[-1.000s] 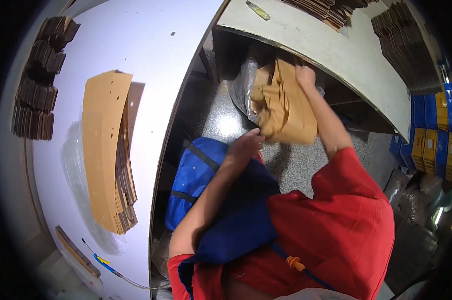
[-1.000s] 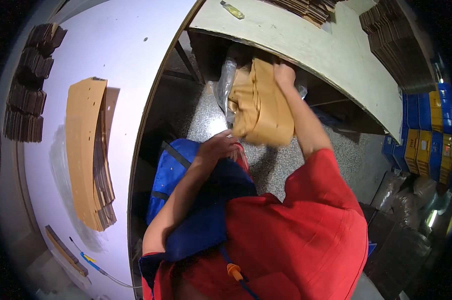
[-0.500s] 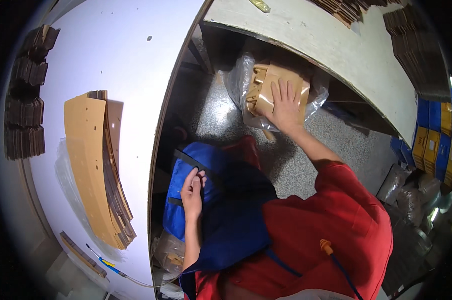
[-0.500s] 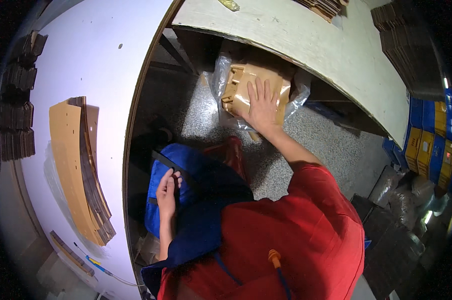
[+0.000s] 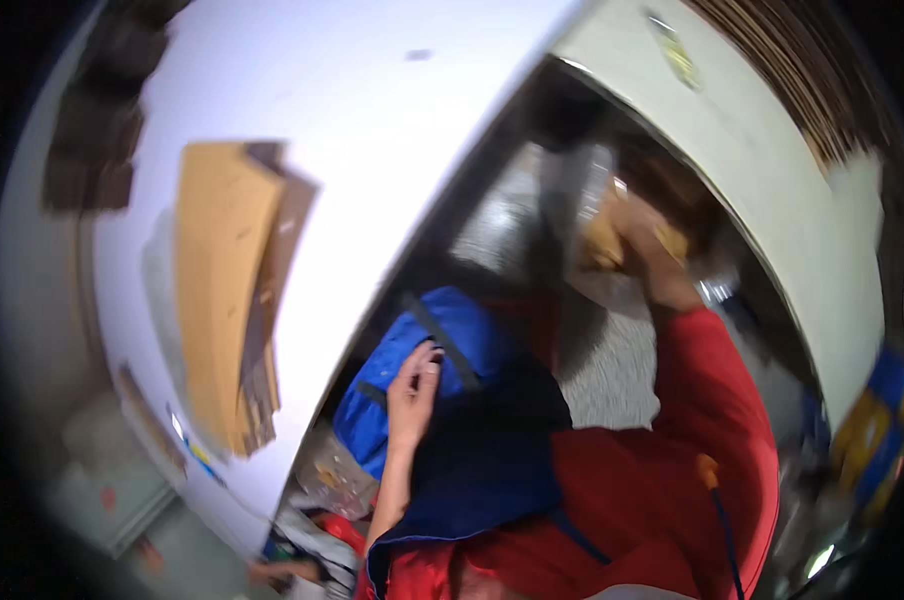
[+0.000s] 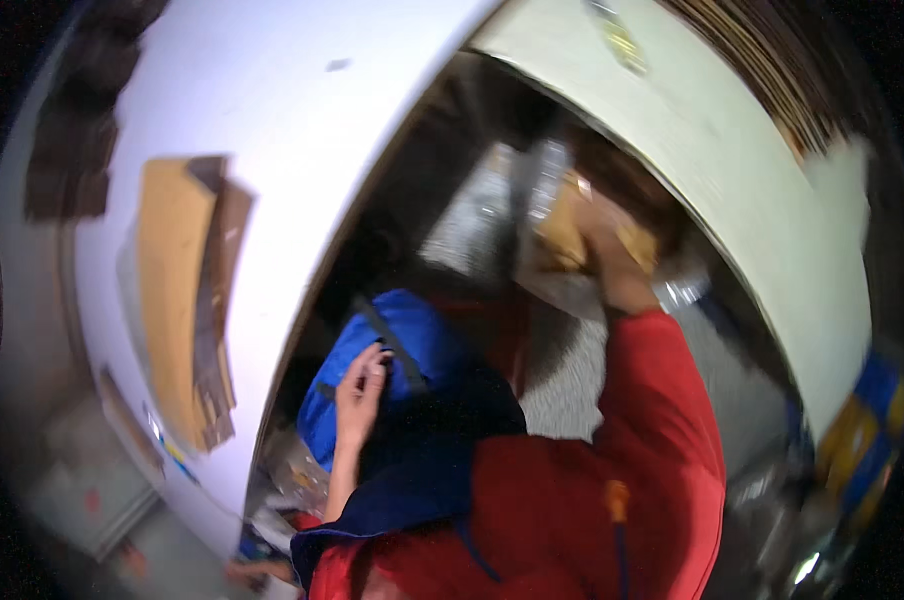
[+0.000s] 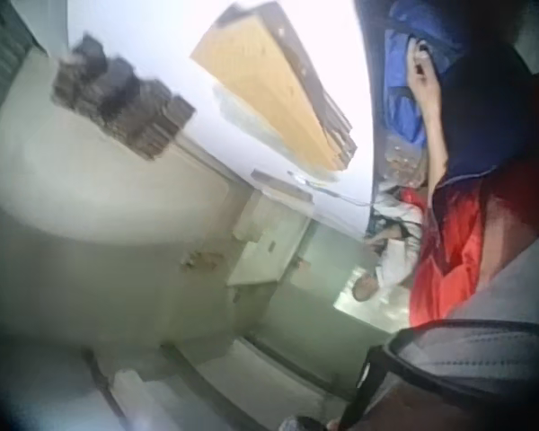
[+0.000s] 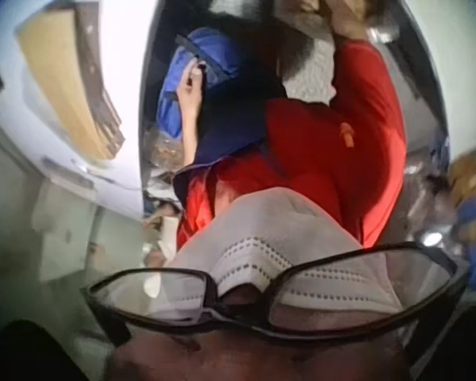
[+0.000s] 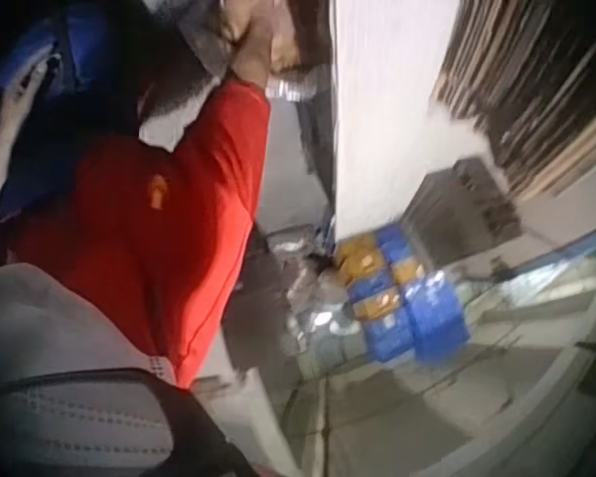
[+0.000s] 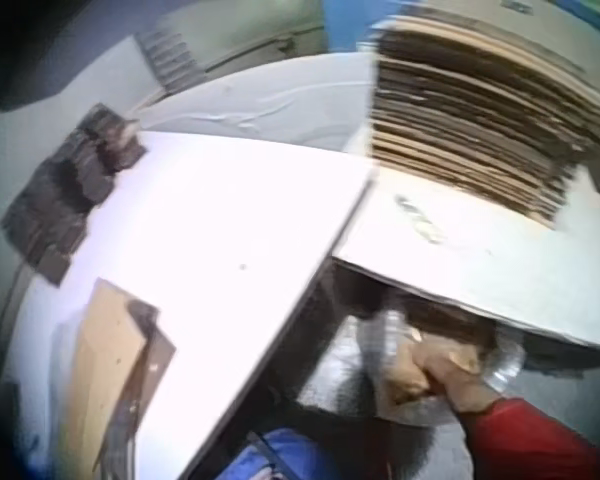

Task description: Peeling backing material and stacking cardboard components for packaging or assembly.

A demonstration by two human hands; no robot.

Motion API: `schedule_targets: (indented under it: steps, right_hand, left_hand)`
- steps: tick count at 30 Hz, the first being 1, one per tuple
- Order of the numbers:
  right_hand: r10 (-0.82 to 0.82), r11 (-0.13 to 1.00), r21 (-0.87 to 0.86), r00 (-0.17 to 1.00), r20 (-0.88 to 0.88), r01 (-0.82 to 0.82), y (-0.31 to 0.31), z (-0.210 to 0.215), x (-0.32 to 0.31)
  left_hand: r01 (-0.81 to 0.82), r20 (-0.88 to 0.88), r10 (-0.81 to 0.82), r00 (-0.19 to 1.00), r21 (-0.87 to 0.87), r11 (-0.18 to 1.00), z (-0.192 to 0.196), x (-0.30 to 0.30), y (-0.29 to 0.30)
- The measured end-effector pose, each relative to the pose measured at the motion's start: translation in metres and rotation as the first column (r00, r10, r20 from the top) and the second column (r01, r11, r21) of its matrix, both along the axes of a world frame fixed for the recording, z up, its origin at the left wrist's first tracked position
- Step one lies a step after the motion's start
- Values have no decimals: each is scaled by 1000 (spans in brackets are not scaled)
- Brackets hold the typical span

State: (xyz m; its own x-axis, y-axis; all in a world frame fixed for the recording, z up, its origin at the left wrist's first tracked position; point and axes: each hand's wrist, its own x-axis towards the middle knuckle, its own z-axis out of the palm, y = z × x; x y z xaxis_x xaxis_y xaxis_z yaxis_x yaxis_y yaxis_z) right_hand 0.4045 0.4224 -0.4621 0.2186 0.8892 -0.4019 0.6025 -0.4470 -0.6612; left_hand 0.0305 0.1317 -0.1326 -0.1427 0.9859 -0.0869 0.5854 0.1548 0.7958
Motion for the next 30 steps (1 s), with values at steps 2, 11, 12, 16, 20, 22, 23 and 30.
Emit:
schedule_targets:
  steps: [2,11,12,16,20,22,23,30]
  right_hand:
    - [275,768,601,961,3,-222,-39,-132,101]
    - [402,643,676,910,103,-361,-165,-37,-12]
    - [386,690,609,911,148,-391,-197,-12,-7]
    - [55,950,278,956,289,-139,-249,104,-31]
    - [-17,984,170,915,403,-57,-287,235,-111]
    - [78,962,213,915,395,-174,-333,263,-145]
    - [124,947,228,915,384,-225,-354,266,-160]
    - [-87,679,734,991,106,-19,-313,474,-175]
  left_hand:
    - [105,-20,-105,994,21,994,7,-12,-12]
    - [367,-302,-316,899,127,922,164,-88,-152]
    - [358,-375,-238,896,293,887,182,-113,-183]
    - [457,-507,-24,862,756,469,222,-179,-178]
    - [281,-524,349,777,784,553,260,-241,-169]
    - [249,-559,393,730,753,609,258,-273,-164]
    - [244,-567,398,721,746,620,258,-287,-164]
    - [170,-556,397,730,710,683,253,-246,-122]
